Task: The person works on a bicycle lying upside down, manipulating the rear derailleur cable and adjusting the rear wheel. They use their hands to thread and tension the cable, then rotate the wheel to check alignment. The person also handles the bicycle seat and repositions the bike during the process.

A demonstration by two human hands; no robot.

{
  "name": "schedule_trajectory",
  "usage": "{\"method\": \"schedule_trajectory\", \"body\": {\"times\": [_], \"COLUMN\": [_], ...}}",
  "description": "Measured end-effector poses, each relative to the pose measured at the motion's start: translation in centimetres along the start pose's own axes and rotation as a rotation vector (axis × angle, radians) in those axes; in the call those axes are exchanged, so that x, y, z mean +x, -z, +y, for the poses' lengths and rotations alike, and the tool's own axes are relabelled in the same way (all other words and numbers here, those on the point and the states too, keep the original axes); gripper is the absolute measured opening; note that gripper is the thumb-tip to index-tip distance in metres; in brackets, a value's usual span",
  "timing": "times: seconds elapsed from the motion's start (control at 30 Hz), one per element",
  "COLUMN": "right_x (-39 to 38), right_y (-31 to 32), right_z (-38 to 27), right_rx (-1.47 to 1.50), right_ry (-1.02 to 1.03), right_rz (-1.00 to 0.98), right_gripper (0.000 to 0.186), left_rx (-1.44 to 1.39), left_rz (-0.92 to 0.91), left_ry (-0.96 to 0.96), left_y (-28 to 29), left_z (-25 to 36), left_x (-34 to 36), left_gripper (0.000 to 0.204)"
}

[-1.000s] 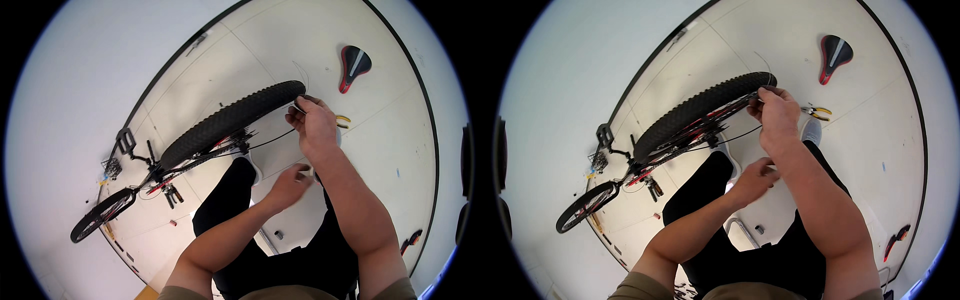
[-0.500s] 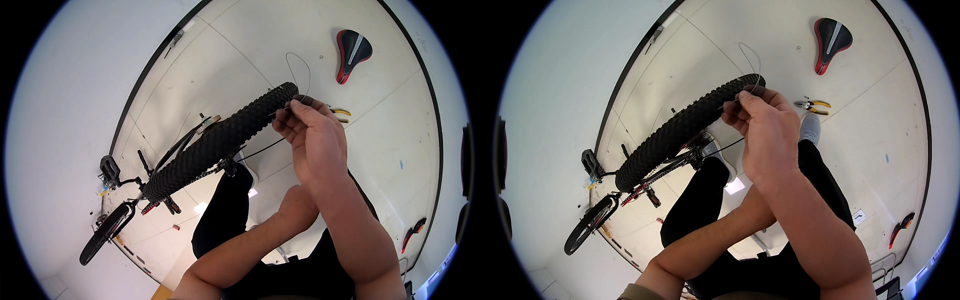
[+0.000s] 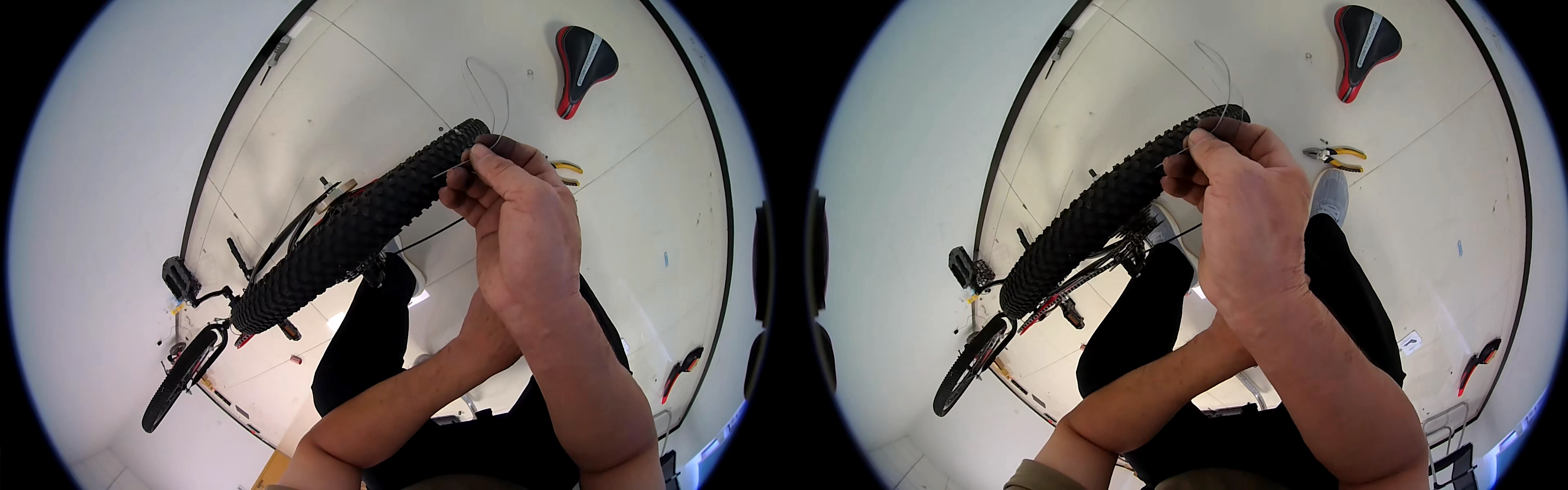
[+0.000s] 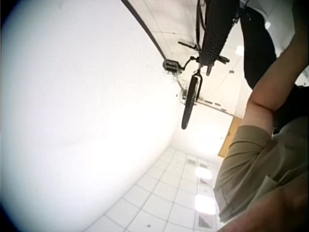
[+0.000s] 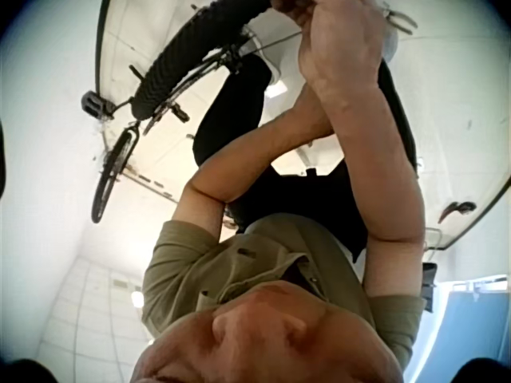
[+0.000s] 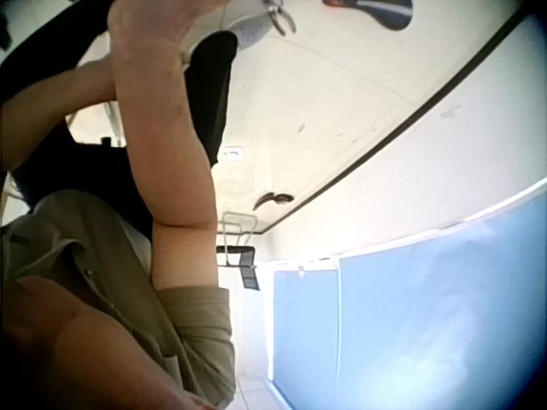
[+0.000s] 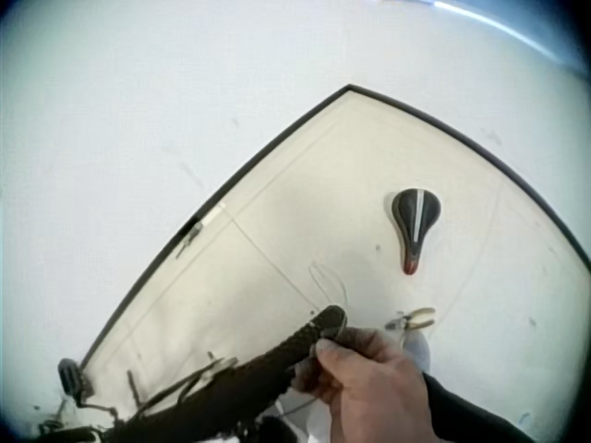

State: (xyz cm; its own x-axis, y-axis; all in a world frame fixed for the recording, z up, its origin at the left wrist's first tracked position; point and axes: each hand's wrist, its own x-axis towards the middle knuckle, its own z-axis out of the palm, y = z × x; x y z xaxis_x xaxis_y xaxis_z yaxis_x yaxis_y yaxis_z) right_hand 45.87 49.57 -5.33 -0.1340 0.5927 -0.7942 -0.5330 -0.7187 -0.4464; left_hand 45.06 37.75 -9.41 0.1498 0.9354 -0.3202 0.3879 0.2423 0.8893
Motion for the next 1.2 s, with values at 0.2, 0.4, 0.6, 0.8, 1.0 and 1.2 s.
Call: {"method": "schedule_trajectory", "body": {"times": [0.2, 0.4, 0.6, 0.8, 1.0, 1.2], "right_x": [-0.2, 0.0, -0.2, -0.2, -0.6, -1.2], "right_y": [-0.2, 0.2, -0.1, -0.4, 0.0, 0.3], "right_z": [0.2, -0.5, -1.8, -1.9, -1.9, -1.9], "right_rx": [0.001, 0.026, 0.045, 0.081, 0.077, 0.042], "right_ry": [0.0, 0.028, 0.016, 0.004, 0.015, 0.025], "right_rz": [0.007, -0.005, 0.023, 0.038, 0.017, 0.026], "right_gripper": [0.012, 0.012, 0.018, 0.019, 0.017, 0.015], "left_rx": [0.022, 0.056, 0.012, -0.033, 0.053, -0.151], "left_rz": [-0.044, -0.167, -0.368, -0.376, -0.18, -0.163], "left_ry": [-0.003, 0.056, 0.306, 0.347, 0.139, 0.31], "left_y": [-0.5, -1.4, -1.6, 0.3, -0.6, 0.3], "left_z": [-0.8, -2.6, -3.9, -0.2, -0.4, 1.1], "left_x": [-0.4, -1.7, -4.5, -0.7, -1.0, -0.9], "left_gripper": [0.039, 0.035, 0.03, 0.035, 0.039, 0.049]}}
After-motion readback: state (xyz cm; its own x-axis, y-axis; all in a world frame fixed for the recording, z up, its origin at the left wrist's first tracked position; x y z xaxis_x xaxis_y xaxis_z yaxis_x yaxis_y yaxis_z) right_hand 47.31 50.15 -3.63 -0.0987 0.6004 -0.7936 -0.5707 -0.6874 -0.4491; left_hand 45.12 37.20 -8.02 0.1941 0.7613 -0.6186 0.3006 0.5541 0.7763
